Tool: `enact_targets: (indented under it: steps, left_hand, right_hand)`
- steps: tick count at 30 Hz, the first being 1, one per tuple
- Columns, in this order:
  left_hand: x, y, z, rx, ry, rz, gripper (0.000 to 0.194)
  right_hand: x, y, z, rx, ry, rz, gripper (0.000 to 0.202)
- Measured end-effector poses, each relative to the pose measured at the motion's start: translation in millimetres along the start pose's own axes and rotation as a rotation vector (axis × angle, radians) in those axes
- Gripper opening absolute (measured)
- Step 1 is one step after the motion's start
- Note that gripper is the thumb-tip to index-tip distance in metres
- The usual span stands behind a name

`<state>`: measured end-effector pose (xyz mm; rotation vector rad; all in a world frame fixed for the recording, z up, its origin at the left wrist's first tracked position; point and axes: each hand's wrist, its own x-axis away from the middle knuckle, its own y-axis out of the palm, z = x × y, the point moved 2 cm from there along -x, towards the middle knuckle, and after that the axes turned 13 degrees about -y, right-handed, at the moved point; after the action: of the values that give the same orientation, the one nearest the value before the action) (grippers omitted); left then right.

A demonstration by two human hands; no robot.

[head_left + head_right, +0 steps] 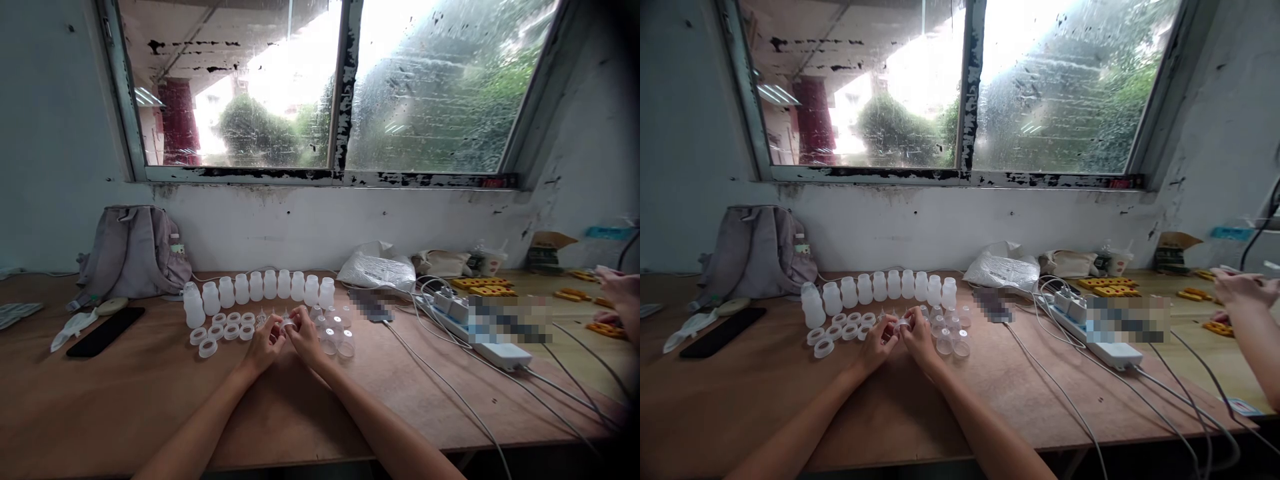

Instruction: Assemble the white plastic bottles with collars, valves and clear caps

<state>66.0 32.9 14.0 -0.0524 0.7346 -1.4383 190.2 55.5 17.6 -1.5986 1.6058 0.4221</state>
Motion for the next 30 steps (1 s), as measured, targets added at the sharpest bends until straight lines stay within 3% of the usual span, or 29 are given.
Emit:
enact_targets:
  steps: [7,14,21,26,30]
  left_hand:
    - [2.3,-1.0,2.8,-0.06,0.06,-0.012,0.016]
    - [2.2,2.7,6.4,0.082,-0.017,-0.088,0.022]
    - [0.5,1.2,-0.7,-0.077,-0.029,0.051,0.015]
    - [-4.0,-8.7,-7.7,-0.111,-0.051,0.161,0.016]
    - [-6.5,-13.3,-10.6,-0.151,-0.041,0.155,0.019]
  right_hand:
    - [0.2,1.2,8.2,-0.013,0.016,0.002,0.017]
    - [-2.1,-4.7,15.2,0.123,-0.037,0.02,0.017]
    - [4.1,1.1,7.8,0.145,-0.171,-0.118,0.019]
    - [6.3,3.2,-6.3,-0.109,-0.137,-0.205,0.029]
    - [4.0,4.7,-5.6,-0.334,0.003,-0.151,0.028]
